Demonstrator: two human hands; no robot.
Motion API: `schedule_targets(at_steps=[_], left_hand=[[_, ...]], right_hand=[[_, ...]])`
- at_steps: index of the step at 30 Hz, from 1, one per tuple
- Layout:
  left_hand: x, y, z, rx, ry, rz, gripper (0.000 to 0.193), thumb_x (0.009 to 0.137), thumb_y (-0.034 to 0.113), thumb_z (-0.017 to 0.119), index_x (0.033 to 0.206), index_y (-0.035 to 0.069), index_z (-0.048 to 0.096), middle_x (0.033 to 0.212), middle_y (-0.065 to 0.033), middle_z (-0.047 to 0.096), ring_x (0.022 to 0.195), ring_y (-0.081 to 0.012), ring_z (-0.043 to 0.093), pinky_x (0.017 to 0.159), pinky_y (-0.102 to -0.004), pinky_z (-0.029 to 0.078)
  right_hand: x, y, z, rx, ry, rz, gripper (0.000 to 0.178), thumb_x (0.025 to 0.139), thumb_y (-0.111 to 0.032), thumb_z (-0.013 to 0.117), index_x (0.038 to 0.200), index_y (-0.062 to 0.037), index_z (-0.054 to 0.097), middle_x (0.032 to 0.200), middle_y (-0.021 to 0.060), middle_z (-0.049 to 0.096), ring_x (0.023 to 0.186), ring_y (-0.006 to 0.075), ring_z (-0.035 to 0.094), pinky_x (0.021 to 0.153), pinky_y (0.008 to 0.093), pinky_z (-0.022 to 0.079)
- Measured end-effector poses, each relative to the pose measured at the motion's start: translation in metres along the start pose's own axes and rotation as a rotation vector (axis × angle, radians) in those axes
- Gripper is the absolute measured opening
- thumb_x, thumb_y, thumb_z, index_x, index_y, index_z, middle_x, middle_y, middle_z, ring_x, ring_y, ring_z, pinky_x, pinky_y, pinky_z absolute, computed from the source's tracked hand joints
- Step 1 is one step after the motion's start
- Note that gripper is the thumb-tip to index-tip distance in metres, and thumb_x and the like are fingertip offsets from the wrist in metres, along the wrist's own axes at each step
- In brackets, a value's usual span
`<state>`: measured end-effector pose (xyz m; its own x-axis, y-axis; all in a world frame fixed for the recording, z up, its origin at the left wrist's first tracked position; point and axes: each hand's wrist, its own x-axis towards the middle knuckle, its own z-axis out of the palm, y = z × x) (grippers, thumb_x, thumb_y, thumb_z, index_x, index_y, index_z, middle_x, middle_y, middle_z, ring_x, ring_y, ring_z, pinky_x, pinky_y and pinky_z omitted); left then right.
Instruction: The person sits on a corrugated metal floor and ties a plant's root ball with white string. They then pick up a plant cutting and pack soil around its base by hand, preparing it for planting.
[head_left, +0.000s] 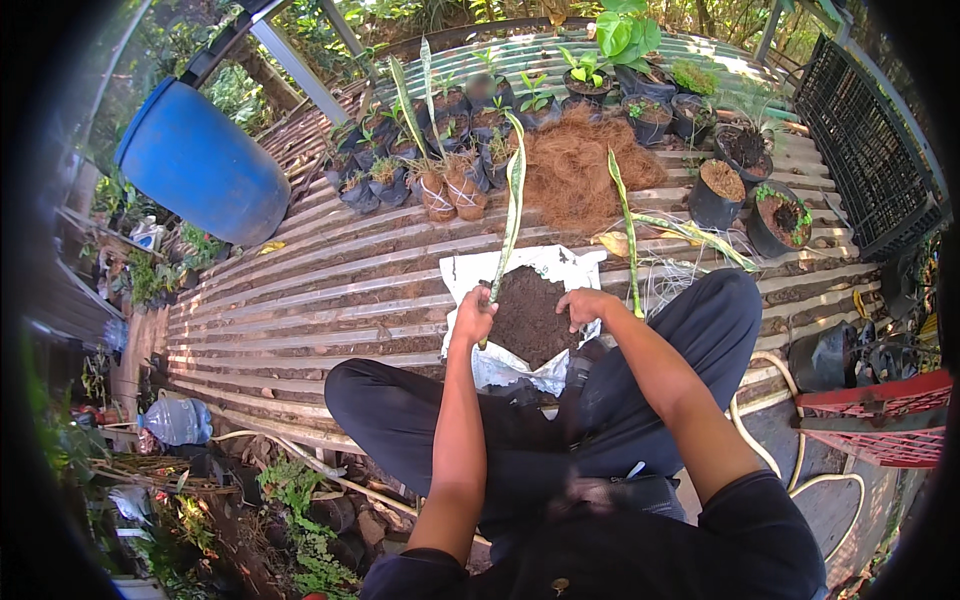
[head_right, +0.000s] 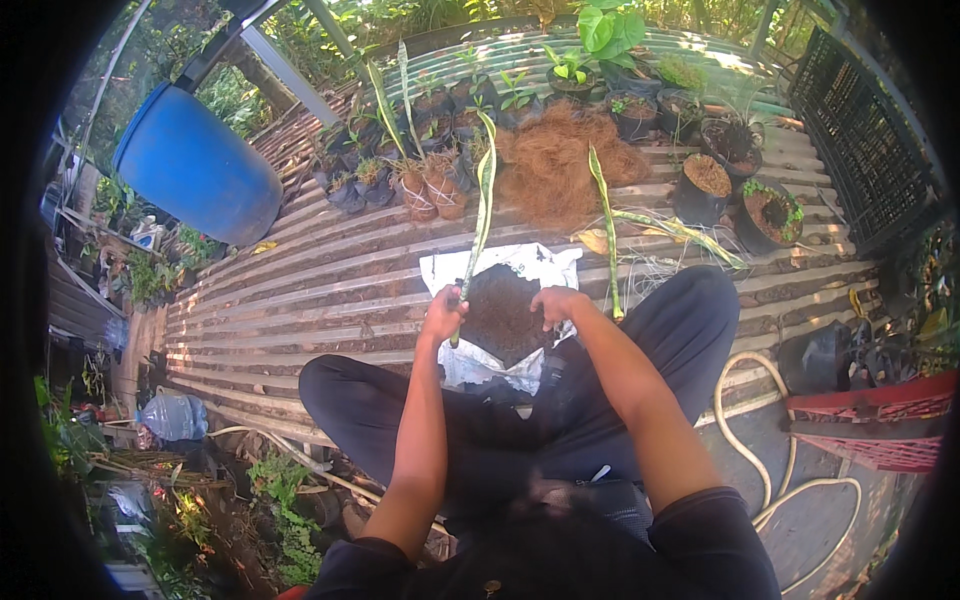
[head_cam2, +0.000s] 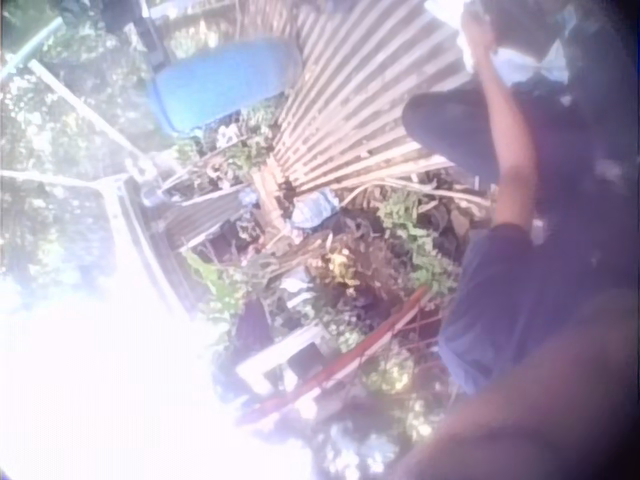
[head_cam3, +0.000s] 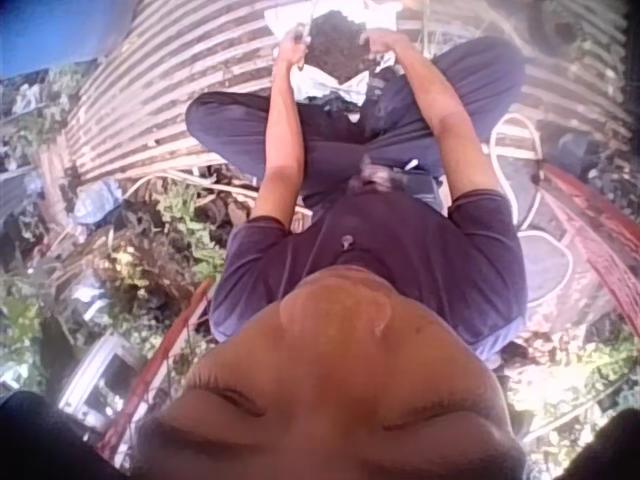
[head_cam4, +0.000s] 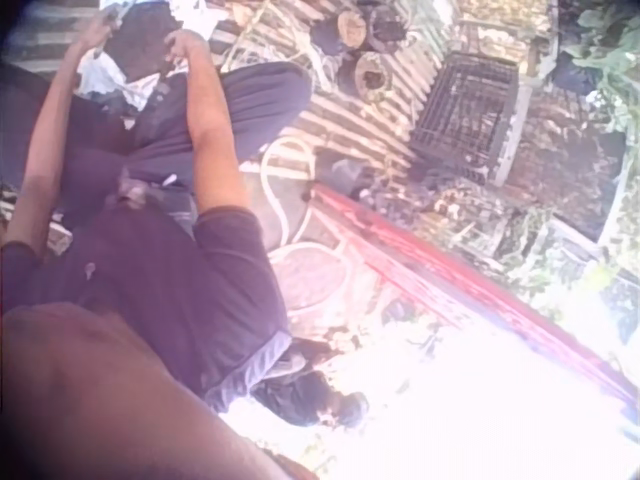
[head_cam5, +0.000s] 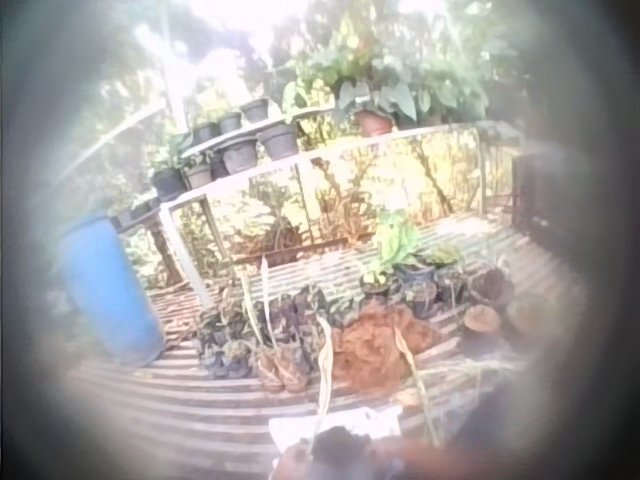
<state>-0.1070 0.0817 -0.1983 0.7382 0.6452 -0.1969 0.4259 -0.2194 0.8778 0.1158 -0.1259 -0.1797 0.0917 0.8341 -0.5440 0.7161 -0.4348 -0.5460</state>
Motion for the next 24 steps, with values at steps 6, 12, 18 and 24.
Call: schedule_targets(at_steps=[6,12,18,24], left_hand=[[0.003,-0.001,0.001,0.013,-0.002,0.014,0.028,0.083,0.005,0.072,0.106,0.001,0.057,0.104,-0.0155,0.062,0.095,-0.0278,0.061,0.087,-0.0376,0.049],[-0.002,0.012,0.001,-0.043,-0.051,-0.008,0.026,0.085,0.002,0.068,0.107,0.002,0.054,0.103,-0.0136,0.061,0.088,-0.0246,0.063,0.081,-0.0371,0.050],[-0.020,0.035,0.004,-0.136,-0.256,-0.186,0.028,0.096,0.004,0.056,0.120,0.007,0.044,0.115,-0.0126,0.062,0.083,-0.0188,0.065,0.069,-0.0373,0.050],[-0.026,0.045,0.010,-0.113,-0.390,-0.167,0.027,0.100,0.006,0.049,0.126,0.010,0.040,0.120,-0.0139,0.062,0.087,-0.0200,0.066,0.067,-0.0360,0.051]], right_hand=[[-0.001,-0.002,0.004,0.121,-0.216,0.292,0.036,0.078,-0.035,0.082,0.085,-0.0015,0.071,0.079,0.0064,0.071,0.066,0.0209,0.065,0.063,0.0354,0.054],[0.004,0.001,0.009,0.134,-0.185,0.354,0.050,0.092,-0.050,0.065,0.080,-0.0014,0.071,0.073,0.0057,0.070,0.058,0.0192,0.063,0.056,0.0347,0.053],[0.008,0.006,0.023,0.099,-0.097,0.421,0.053,0.099,-0.046,0.052,0.086,0.0011,0.071,0.080,0.0093,0.073,0.063,0.0222,0.067,0.061,0.0392,0.056],[0.009,-0.007,0.039,-0.067,0.094,0.375,0.039,0.095,-0.028,0.053,0.092,0.0063,0.071,0.086,0.0180,0.072,0.073,0.0310,0.071,0.065,0.0456,0.056]])
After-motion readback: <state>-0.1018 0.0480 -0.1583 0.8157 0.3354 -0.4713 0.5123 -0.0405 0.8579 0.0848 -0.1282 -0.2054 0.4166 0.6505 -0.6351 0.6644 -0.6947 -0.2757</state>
